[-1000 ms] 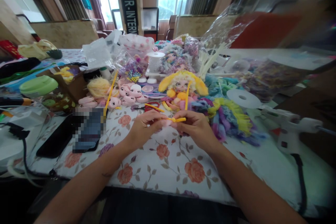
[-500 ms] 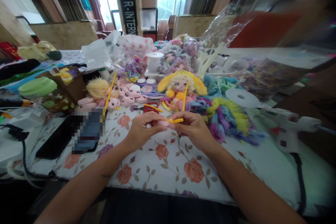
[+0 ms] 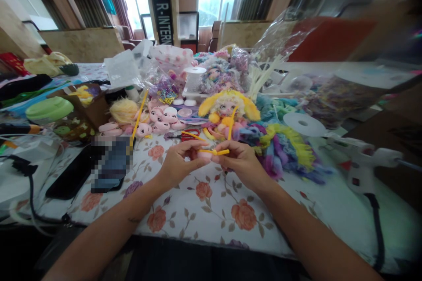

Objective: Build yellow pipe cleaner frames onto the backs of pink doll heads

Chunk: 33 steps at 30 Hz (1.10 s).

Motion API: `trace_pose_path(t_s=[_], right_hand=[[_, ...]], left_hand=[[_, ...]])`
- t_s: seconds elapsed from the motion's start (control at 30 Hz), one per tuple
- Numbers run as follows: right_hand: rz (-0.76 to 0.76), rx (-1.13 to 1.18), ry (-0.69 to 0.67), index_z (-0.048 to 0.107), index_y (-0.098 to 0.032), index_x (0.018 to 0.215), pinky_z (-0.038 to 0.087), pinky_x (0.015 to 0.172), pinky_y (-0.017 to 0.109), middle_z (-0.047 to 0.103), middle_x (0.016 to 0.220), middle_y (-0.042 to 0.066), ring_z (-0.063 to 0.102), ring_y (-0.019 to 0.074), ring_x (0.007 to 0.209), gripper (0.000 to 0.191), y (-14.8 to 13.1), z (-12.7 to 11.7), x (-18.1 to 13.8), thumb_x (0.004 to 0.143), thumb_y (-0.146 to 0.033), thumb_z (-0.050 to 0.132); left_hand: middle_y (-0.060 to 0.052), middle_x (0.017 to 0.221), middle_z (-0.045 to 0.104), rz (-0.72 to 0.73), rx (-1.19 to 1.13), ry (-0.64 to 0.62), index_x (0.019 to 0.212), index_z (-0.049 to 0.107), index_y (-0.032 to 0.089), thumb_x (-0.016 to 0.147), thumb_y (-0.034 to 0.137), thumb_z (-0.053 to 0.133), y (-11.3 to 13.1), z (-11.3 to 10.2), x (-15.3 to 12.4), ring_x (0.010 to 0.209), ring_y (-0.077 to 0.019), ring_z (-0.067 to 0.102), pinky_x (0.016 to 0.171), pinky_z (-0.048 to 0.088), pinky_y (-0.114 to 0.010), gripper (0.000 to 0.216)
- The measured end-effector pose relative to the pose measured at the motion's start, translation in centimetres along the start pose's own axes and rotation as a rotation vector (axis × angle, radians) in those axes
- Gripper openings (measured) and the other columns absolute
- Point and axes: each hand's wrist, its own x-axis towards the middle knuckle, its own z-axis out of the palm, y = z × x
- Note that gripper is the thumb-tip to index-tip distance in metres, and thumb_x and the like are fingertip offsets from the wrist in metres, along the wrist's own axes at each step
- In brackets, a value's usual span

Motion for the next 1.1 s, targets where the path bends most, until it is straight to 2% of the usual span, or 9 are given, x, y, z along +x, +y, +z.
trace_pose_path(t_s=[0.07, 0.23, 0.4, 0.6, 0.73, 0.8, 0.93, 1.03, 1.1], right_hand=[[0.004, -0.005, -0.014, 0.065, -0.017, 0.074, 0.032, 0.038, 0.018, 0.049, 0.048, -0.007, 0.043, 0.0052, 0.042, 0.022, -0.05, 0.04, 0.0, 0.063, -0.031, 0.078], [0.02, -0.035, -0.017, 0.064, -0.016, 0.073, 0.033, 0.04, 0.019, 0.051, 0.051, -0.006, 0.043, 0.0049, 0.042, 0.024, -0.28, 0.13, -0.09, 0.062, -0.031, 0.079], [0.031, -0.023, 0.002, 0.061, -0.017, 0.075, 0.034, 0.039, 0.018, 0.05, 0.053, -0.006, 0.042, 0.0045, 0.042, 0.029, -0.41, 0.34, -0.05, 0.061, -0.034, 0.079], [0.022, -0.023, -0.008, 0.061, -0.017, 0.076, 0.033, 0.038, 0.018, 0.051, 0.052, -0.006, 0.041, 0.005, 0.041, 0.029, -0.3, 0.31, -0.02, 0.062, -0.036, 0.078], [-0.022, -0.132, 0.029, 0.063, -0.018, 0.085, 0.032, 0.036, 0.02, 0.047, 0.046, -0.007, 0.039, 0.0061, 0.039, 0.03, -0.36, 0.01, 0.02, 0.065, -0.037, 0.076], [-0.078, -0.18, 0.055, 0.064, -0.018, 0.088, 0.033, 0.037, 0.021, 0.055, 0.055, -0.004, 0.039, 0.0061, 0.039, 0.029, -0.42, -0.14, 0.03, 0.067, -0.037, 0.074], [-0.235, -0.302, 0.063, 0.069, -0.021, 0.088, 0.038, 0.043, 0.024, 0.065, 0.092, 0.004, 0.047, 0.0072, 0.049, 0.02, -0.57, -0.14, -0.08, 0.074, -0.035, 0.07], [-0.303, -0.412, 0.056, 0.069, -0.023, 0.092, 0.041, 0.051, 0.025, 0.065, 0.095, 0.005, 0.055, 0.013, 0.066, 0.019, -0.63, 0.06, -0.25, 0.076, -0.034, 0.068], [-0.311, -0.457, 0.049, 0.067, -0.023, 0.094, 0.04, 0.05, 0.025, 0.064, 0.094, 0.005, 0.054, 0.0135, 0.066, 0.02, -0.59, 0.19, -0.35, 0.078, -0.035, 0.067]], left_hand=[[-0.003, 0.083, 0.064, 0.046, 0.04, -0.022, 0.101, 0.069, 0.021, 0.069, 0.032, 0.073, -0.01, -0.02, 0.03, 0.061, -0.0095, 0.05, 0.055, 0.043, -0.022, 0.034], [-0.006, 0.087, 0.065, 0.219, 0.158, -0.014, 0.09, 0.072, 0.021, 0.071, 0.031, 0.072, 0.15, -0.02, 0.07, 0.067, -0.0117, 0.054, 0.058, 0.045, -0.023, 0.021], [-0.006, 0.087, 0.068, 0.262, 0.25, 0.016, 0.095, 0.071, 0.022, 0.073, 0.033, 0.07, 0.05, 0.02, 0.03, 0.066, -0.0124, 0.056, 0.06, 0.046, -0.025, 0.024], [-0.005, 0.082, 0.068, 0.317, 0.206, 0.036, 0.091, 0.073, 0.022, 0.074, 0.028, 0.07, -0.02, 0.13, -0.05, 0.062, -0.0112, 0.056, 0.055, 0.046, -0.023, 0.018], [-0.005, 0.083, 0.068, 0.22, 0.147, 0.124, 0.089, 0.073, 0.022, 0.072, 0.028, 0.071, 0.0, 0.13, -0.02, 0.066, -0.0117, 0.058, 0.056, 0.048, -0.022, 0.018], [-0.004, 0.084, 0.068, 0.119, 0.072, 0.165, 0.089, 0.073, 0.022, 0.07, 0.03, 0.073, -0.01, 0.14, 0.07, 0.067, -0.0114, 0.059, 0.054, 0.048, -0.021, 0.02], [-0.003, 0.08, 0.068, -0.048, -0.075, 0.169, 0.086, 0.074, 0.02, 0.067, 0.033, 0.075, -0.02, 0.22, 0.21, 0.055, -0.008, 0.055, 0.044, 0.047, -0.019, 0.024], [-0.002, 0.079, 0.069, -0.092, -0.14, 0.15, 0.085, 0.074, 0.019, 0.066, 0.033, 0.075, -0.1, 0.26, 0.23, 0.049, -0.0062, 0.053, 0.041, 0.047, -0.019, 0.024], [-0.003, 0.081, 0.069, -0.103, -0.164, 0.137, 0.085, 0.073, 0.019, 0.066, 0.032, 0.075, -0.19, 0.24, 0.23, 0.048, -0.0059, 0.053, 0.041, 0.047, -0.018, 0.024]])
